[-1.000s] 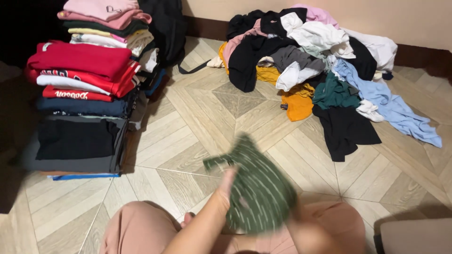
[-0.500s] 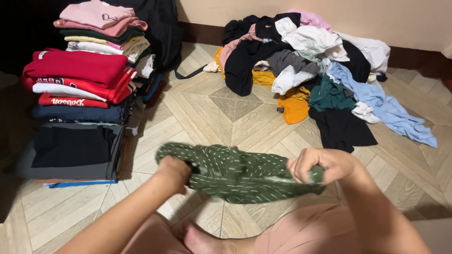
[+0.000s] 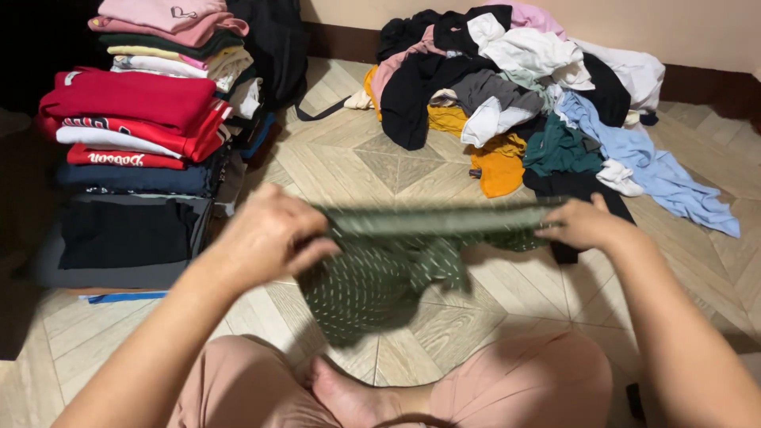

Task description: Fold various pieces of clothing and stack them on the floor.

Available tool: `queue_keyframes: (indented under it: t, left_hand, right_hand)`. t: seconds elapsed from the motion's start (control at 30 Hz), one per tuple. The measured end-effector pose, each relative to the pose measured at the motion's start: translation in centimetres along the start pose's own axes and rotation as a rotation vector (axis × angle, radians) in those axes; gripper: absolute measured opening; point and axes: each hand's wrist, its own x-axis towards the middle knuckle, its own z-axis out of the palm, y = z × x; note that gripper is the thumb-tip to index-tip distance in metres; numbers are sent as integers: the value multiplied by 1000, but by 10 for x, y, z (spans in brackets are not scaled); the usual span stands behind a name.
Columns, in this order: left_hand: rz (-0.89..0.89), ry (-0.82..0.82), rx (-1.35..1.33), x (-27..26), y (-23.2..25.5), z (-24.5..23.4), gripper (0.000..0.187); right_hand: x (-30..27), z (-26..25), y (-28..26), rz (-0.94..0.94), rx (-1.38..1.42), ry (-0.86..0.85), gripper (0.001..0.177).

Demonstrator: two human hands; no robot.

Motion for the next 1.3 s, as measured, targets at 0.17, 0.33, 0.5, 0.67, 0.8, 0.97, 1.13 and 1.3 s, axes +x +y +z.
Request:
queue_keyframes:
  t: [0.17, 0.33, 0.5, 0.67, 0.8, 0.97, 1.13, 1.3]
  left_hand:
    - [-89, -85, 477, -27, -48, 63, 22]
    - [116, -120, 435, -33, -51, 71, 22]
    - [-200, 88, 504, -24, -59, 38, 23]
    - [-63, 346, 506, -20, -44, 23, 20]
    - [-204, 402, 442, -22, -48, 25, 21]
    - [-432, 405, -430, -27, -59, 49, 18]
    - [-482, 259, -263, -36, -61, 64, 26]
    - [-450, 403, -1247, -24, -54, 59, 30]
  right_hand:
    - [-13, -10, 19, -354, 339, 408, 33]
    - [-48, -33, 22, -467, 532, 702, 24]
    - [-83, -43, 30, -549, 427, 1089, 13]
    - [-89, -29, 7, -418, 319, 1133, 16]
    - [-86, -8, 15, -201, 76, 1164, 26]
    - [-83, 1, 1, -264, 340, 1231, 25]
    - [-78, 11, 41, -312, 284, 1139, 22]
    - [-82, -14, 72, -313, 1543, 915, 18]
